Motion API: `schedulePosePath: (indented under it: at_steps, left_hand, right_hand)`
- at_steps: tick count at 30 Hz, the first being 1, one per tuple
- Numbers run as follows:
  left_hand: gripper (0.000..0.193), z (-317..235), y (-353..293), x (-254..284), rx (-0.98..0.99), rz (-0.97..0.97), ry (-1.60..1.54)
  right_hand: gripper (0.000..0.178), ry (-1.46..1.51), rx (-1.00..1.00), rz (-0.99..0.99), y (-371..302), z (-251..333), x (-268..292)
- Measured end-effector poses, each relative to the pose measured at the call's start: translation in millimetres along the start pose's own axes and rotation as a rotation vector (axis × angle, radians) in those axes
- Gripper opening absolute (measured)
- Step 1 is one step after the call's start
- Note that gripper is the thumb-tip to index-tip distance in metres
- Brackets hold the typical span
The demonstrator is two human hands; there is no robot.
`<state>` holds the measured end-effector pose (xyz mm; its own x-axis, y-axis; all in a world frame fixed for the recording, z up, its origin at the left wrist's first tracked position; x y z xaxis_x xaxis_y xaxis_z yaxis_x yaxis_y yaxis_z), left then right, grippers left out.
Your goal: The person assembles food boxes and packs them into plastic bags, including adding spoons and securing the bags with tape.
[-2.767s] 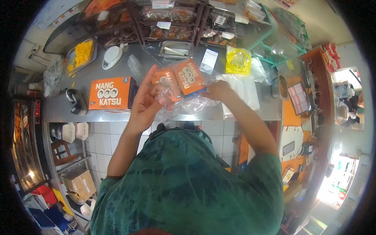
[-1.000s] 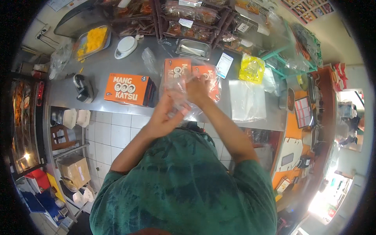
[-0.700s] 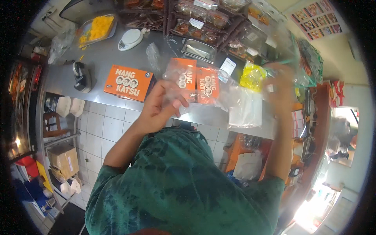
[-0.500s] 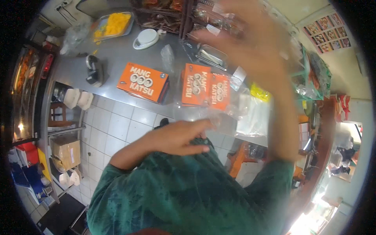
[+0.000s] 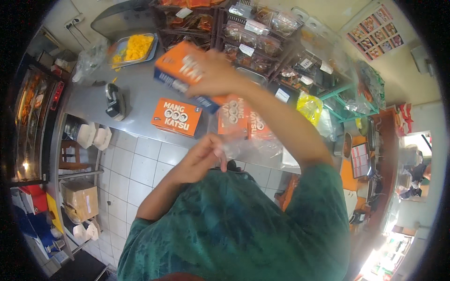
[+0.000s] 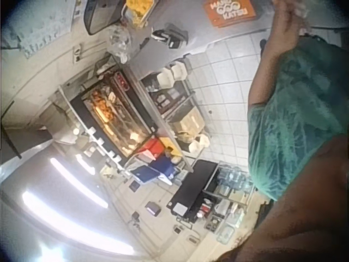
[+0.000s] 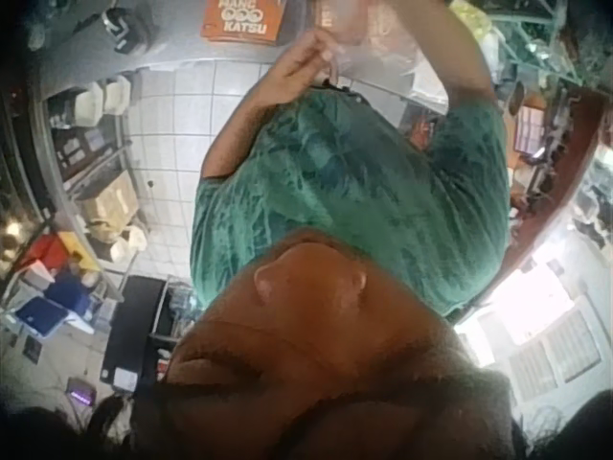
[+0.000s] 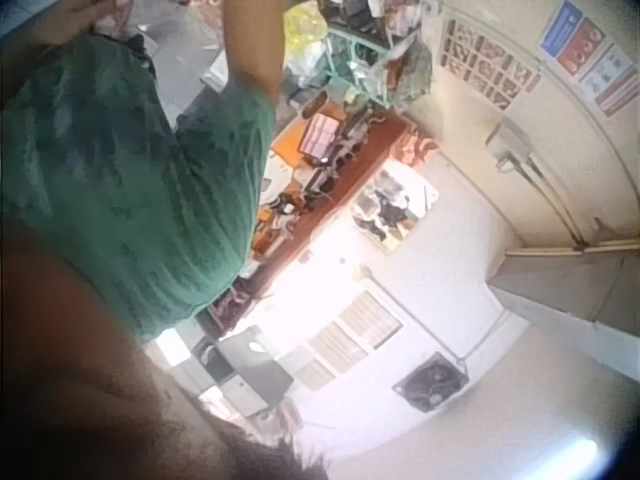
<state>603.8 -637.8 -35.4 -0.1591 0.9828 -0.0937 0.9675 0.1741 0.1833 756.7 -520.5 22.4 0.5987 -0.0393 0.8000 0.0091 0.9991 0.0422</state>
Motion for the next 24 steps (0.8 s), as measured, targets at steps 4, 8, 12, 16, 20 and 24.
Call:
schedulePosePath:
  at_steps: [4,8,12,16,20,24]
  left_hand:
    - [0.011,-0.8,14.6,25.6,-0.195,-0.491,-0.172]
    - [0.008,-0.2,20.2,37.1,-0.177,-0.621,-0.255]
    - [0.003,-25.3,19.9,15.6,-0.232,-0.628,0.107]
    - [0.004,-22.2,24.0,2.6,-0.099,-0.513,-0.096]
    - [0.006,-14.6,38.0,7.1,0.048,-0.399,-0.101]
    - [0.012,-3.5,53.2,10.5,0.149,-0.262,-0.14]
  right_hand:
    - [0.101,0.528,0.02,0.168,-76.8,-5.1,118.0]
    - [0.109,1.112,-0.319,0.84,-139.1,-46.0,86.6]
    - [0.097,0.982,-0.42,0.731,-155.0,-104.1,-20.4]
    - [0.099,1.073,-0.795,0.229,-140.3,-143.6,-68.8]
    - [0.106,-0.028,-0.773,-0.224,-143.7,-176.8,-48.6]
    - [0.115,-0.311,-1.071,-0.349,-178.2,-203.9,-60.8]
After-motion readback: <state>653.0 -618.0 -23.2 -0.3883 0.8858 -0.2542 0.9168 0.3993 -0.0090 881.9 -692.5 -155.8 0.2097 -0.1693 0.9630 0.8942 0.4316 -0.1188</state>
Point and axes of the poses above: each hand's wrist, its own y-axis towards the middle knuckle, its own x-axis out of the back of the hand, z = x × y, the point moved 5 cm from there along y, towards the middle knuckle, and after that the axes turned 13 degrees about y, right-handed, at the moved point
